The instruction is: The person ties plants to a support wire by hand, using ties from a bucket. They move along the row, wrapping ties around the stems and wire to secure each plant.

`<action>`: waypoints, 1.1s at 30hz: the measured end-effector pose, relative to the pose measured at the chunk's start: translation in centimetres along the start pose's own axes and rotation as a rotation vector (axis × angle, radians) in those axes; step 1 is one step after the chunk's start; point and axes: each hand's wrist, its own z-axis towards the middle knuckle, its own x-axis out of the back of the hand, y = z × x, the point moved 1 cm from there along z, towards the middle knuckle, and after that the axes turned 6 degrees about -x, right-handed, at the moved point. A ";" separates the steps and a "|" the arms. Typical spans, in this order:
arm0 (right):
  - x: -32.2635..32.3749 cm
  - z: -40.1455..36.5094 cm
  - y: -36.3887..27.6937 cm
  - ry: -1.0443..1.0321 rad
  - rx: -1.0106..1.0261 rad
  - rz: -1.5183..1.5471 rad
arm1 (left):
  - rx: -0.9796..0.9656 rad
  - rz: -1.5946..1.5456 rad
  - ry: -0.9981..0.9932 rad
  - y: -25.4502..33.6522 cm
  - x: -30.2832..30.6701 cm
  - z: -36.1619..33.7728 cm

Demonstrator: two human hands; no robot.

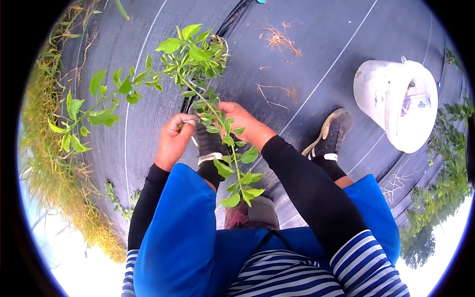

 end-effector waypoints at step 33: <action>2.0 -4.1 1.8 0.355 0.344 -0.534 | 0.130 -0.159 -0.009 6.2 1.0 5.7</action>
